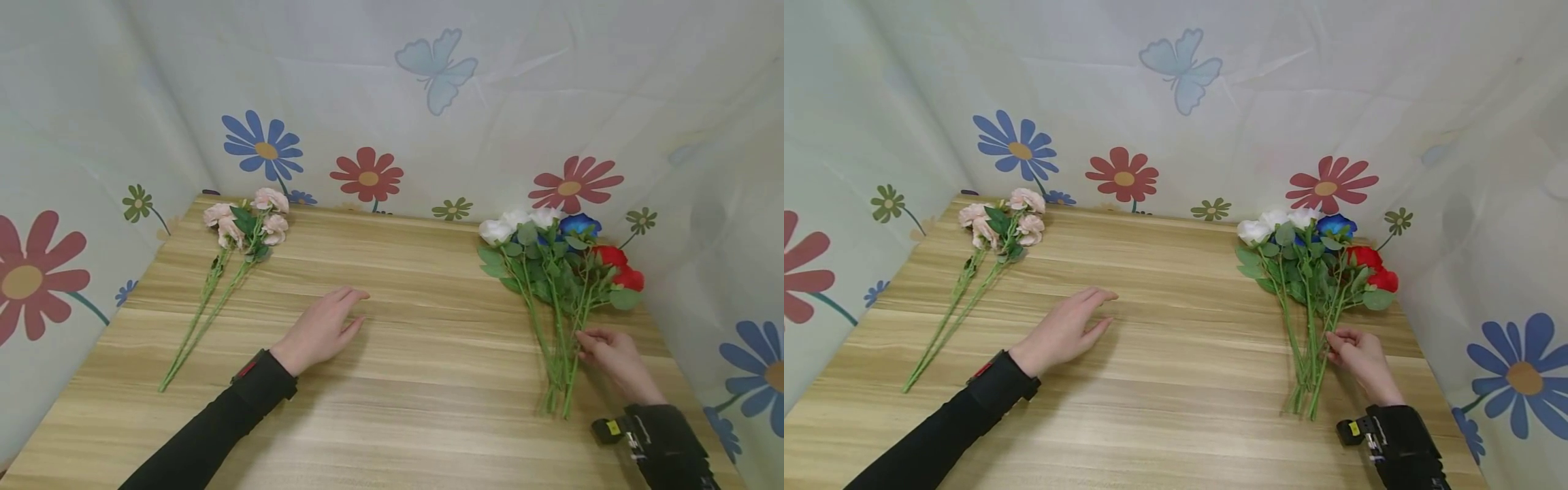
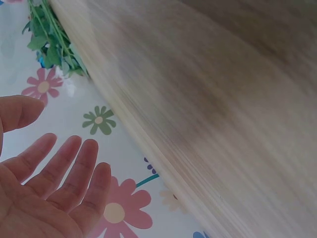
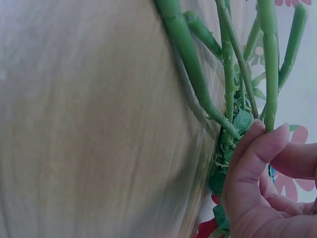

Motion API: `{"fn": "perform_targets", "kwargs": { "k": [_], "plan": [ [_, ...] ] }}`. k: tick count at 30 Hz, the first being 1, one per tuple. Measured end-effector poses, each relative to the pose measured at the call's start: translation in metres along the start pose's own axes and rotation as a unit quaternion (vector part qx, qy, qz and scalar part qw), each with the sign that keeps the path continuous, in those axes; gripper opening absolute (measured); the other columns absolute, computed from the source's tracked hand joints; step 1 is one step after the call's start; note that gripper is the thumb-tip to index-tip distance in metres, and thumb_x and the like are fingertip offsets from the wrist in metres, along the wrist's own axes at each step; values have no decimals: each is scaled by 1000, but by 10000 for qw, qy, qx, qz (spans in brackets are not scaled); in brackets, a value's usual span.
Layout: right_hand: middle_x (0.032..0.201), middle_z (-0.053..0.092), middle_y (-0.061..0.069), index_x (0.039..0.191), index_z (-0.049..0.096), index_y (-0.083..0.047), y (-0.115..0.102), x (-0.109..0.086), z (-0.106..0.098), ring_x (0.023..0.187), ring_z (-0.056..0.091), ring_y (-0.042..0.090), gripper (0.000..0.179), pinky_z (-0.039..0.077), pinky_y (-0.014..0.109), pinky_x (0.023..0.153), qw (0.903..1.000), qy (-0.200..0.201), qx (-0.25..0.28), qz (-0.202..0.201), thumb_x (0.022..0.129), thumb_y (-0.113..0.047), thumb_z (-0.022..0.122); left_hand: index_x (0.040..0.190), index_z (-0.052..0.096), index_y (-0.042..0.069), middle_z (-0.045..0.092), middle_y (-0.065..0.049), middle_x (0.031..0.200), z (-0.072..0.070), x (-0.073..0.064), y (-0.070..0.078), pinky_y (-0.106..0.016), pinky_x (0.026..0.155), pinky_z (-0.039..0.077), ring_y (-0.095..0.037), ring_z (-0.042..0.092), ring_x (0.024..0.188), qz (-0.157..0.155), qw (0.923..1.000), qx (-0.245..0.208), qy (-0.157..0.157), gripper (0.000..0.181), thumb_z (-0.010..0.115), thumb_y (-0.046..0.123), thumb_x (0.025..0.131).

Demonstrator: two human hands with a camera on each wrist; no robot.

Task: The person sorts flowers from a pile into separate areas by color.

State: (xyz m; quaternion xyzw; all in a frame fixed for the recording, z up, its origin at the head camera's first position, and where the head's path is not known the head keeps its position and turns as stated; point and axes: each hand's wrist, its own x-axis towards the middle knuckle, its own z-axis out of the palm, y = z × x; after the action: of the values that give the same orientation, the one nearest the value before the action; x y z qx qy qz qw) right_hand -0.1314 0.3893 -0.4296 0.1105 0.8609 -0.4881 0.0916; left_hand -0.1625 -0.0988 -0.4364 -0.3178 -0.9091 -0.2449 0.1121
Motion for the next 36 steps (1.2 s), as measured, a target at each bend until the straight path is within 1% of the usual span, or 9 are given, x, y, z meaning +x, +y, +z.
{"fn": "perform_targets", "kwargs": {
  "k": [4,8,14,21,24,26,30,33,36],
  "plan": [
    [86,54,-1,120,40,20,-3,-1,2,70,55,1,44,52,18,65,9997,222,-83,-88,100,-19,46,123,57,4,62,-11,113,0,0,0,-38,81,52,-22,59,101,-7,10000,-12,-14,36,64,15,89],
    [84,55,-1,117,43,18,-7,-2,3,70,55,2,41,52,18,64,9987,442,-124,-212,99,-19,48,123,57,4,62,-11,113,0,0,0,-38,81,53,-22,60,101,-13,10000,-29,-27,37,64,15,89],
    [84,56,-1,118,44,16,-8,-1,4,72,55,2,43,53,18,65,9968,711,55,-358,99,-22,49,124,57,5,62,-11,114,-2,-1,1,-38,81,53,-22,60,101,-39,10000,4,-37,37,64,15,89],
    [84,59,-7,116,46,13,-12,-1,5,68,58,2,41,52,16,63,9920,1139,6,-543,98,-24,50,124,57,4,62,-11,114,-2,-2,1,-37,82,53,-22,60,101,-29,10000,-7,-44,37,64,16,90],
    [81,60,-12,113,47,11,-14,0,5,66,58,1,39,52,15,61,9904,1263,158,-540,98,-24,51,124,57,4,62,-11,114,-2,-2,1,-37,82,53,-22,60,101,-16,10000,3,-27,37,64,16,90],
    [79,60,-14,111,47,9,-14,0,5,65,59,1,36,52,15,60,9894,1307,321,-546,97,-24,53,124,57,4,62,-11,114,-2,-2,1,-37,82,53,-22,60,101,-14,10000,12,-15,37,64,16,90],
    [79,61,-13,107,47,7,-17,-1,6,66,60,1,33,52,16,60,9871,1307,685,-625,95,-23,56,124,57,5,62,-11,113,-2,-2,1,-37,81,53,-22,60,101,-15,10000,17,1,37,64,15,89],
    [81,63,-13,109,48,6,-19,-3,8,71,62,1,36,54,17,63,9889,1225,492,-688,96,-27,55,124,57,5,62,-11,114,-2,-2,1,-37,81,53,-21,60,101,-27,10000,9,-15,37,64,15,89],
    [84,66,-11,115,48,8,-22,-4,11,76,64,3,41,54,17,65,9912,1048,137,-798,97,-29,52,124,57,5,62,-11,114,-1,-3,1,-37,81,53,-21,60,101,-39,10000,12,-35,38,65,15,89]
  ]
}}
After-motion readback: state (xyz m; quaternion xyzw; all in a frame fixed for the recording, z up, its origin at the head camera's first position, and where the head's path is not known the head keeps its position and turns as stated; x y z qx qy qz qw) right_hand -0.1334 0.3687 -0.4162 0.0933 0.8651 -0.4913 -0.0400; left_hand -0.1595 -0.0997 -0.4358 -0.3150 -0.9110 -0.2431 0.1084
